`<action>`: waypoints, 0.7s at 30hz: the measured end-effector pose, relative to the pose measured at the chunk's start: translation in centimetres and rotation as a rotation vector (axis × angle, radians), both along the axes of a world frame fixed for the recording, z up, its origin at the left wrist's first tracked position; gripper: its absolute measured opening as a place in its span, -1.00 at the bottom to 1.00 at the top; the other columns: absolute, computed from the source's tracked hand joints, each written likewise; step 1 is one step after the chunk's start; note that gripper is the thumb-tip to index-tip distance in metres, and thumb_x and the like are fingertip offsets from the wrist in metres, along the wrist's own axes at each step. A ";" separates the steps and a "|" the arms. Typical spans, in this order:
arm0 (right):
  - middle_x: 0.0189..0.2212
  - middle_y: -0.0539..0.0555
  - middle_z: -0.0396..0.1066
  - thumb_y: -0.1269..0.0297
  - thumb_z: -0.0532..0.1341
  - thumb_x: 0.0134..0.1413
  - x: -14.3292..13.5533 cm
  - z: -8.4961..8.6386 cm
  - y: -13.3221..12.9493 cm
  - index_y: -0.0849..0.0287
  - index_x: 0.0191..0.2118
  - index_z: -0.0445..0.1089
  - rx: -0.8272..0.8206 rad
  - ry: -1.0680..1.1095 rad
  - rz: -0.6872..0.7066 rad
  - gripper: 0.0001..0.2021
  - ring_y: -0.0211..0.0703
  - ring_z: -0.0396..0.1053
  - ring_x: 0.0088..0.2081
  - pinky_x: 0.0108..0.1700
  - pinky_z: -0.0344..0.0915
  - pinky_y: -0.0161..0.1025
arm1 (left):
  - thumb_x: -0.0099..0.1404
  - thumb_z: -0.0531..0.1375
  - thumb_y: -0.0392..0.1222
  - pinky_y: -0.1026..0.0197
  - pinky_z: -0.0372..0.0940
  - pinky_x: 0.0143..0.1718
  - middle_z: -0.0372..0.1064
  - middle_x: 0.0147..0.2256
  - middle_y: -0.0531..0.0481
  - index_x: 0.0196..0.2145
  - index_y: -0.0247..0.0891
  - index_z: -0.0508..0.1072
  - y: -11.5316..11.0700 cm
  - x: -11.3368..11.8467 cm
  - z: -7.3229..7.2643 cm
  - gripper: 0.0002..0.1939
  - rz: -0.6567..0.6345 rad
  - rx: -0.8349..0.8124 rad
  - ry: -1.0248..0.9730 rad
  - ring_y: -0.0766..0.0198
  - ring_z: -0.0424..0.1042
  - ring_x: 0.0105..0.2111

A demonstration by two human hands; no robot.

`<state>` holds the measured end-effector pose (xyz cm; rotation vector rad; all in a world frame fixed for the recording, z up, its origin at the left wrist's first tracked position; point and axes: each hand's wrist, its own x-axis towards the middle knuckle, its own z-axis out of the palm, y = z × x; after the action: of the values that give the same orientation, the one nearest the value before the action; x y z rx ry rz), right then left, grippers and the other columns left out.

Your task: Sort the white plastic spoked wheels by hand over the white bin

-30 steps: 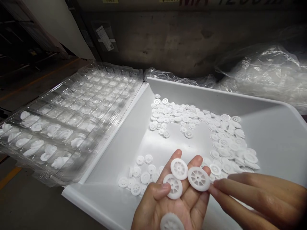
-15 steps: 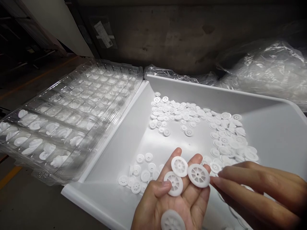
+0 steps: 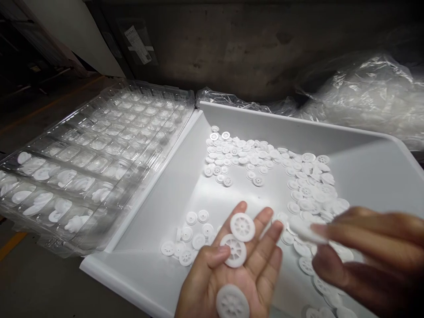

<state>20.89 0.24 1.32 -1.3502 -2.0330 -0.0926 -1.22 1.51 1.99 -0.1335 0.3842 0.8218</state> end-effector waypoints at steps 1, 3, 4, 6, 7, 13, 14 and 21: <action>-0.42 -0.03 0.37 0.33 0.27 0.21 -0.2 -0.1 0.5 -0.01 -0.10 0.47 -0.036 0.010 -0.017 -0.84 -0.29 0.33 -0.48 -0.45 0.27 -0.31 | 0.39 -0.17 -0.29 0.22 0.21 0.22 0.34 0.19 -0.10 0.32 -0.26 0.18 0.1 -0.1 -0.2 -0.42 0.056 0.018 -0.014 0.20 0.29 0.22; -0.45 -0.03 0.32 0.43 0.22 0.21 -1.3 -0.7 1.3 0.11 -0.18 0.40 -0.152 0.055 -0.047 -0.90 -0.30 0.27 -0.49 -0.46 0.24 -0.33 | 0.39 -0.21 -0.30 0.22 0.23 0.22 0.31 0.20 -0.11 0.20 -0.25 0.37 0.3 -0.3 -0.5 -0.44 0.149 0.069 -0.035 0.19 0.28 0.22; -0.49 -0.05 0.28 0.49 0.19 0.21 -2.2 -1.3 1.4 0.13 -0.22 0.36 -0.211 0.069 -0.033 -0.89 -0.31 0.26 -0.50 -0.47 0.23 -0.35 | 0.40 -0.21 -0.29 0.21 0.21 0.24 0.29 0.22 -0.10 0.15 -0.24 0.42 0.4 -0.5 -0.6 -0.45 0.160 0.095 -0.034 0.20 0.26 0.23; -0.49 -0.08 0.32 0.56 0.12 0.19 -4.3 -3.0 1.1 0.13 -0.25 0.30 -0.359 0.049 0.044 -0.83 -0.35 0.29 -0.52 -0.48 0.26 -0.41 | 0.41 -0.21 -0.28 0.21 0.14 0.27 0.24 0.24 -0.07 0.14 -0.21 0.41 0.5 -0.8 -0.8 -0.46 0.110 0.136 -0.003 0.22 0.22 0.25; -0.50 -0.10 0.34 0.57 0.10 0.18 -5.3 -3.9 0.6 0.13 -0.29 0.28 -0.428 0.021 0.105 -0.83 -0.37 0.31 -0.53 -0.48 0.28 -0.44 | 0.41 -0.20 -0.28 0.21 0.11 0.28 0.22 0.25 -0.04 0.16 -0.19 0.38 0.5 -0.9 -0.9 -0.48 0.069 0.153 0.018 0.23 0.19 0.26; -0.32 -0.01 0.45 0.42 0.11 0.28 -8.0 -6.9 -1.3 0.19 -0.22 0.35 -0.550 -0.224 0.448 -0.92 -0.27 0.38 -0.40 -0.49 0.28 -0.36 | 0.45 -0.14 -0.24 0.24 -0.11 0.33 0.09 0.30 -0.02 0.23 -0.12 0.22 0.1 -1.0 -1.1 -0.55 0.022 0.239 -0.051 0.27 0.07 0.32; -0.31 -0.01 0.44 0.40 0.12 0.31 -7.7 -6.7 -1.0 0.19 -0.23 0.36 -0.551 -0.259 0.474 -0.91 -0.27 0.39 -0.38 -0.47 0.30 -0.37 | 0.45 -0.12 -0.25 0.24 -0.11 0.33 0.06 0.31 -0.02 0.24 -0.10 0.20 0.0 -0.9 -1.1 -0.55 0.028 0.252 -0.072 0.27 0.06 0.32; -0.08 0.11 0.38 0.38 0.26 0.25 -2.1 -3.8 1.9 0.23 -0.05 0.37 -0.694 -0.538 -0.032 -0.82 -0.14 0.41 -0.18 -0.26 0.45 -0.20 | 0.44 -0.20 -0.29 0.19 0.03 0.31 0.10 0.29 -0.16 0.24 -0.22 0.19 -0.2 -0.6 -0.7 -0.52 0.046 0.248 -0.098 0.17 0.10 0.30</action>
<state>18.79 2.14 -2.45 -1.9335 -2.6323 0.2956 -1.85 1.31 1.29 0.0484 0.1851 0.8978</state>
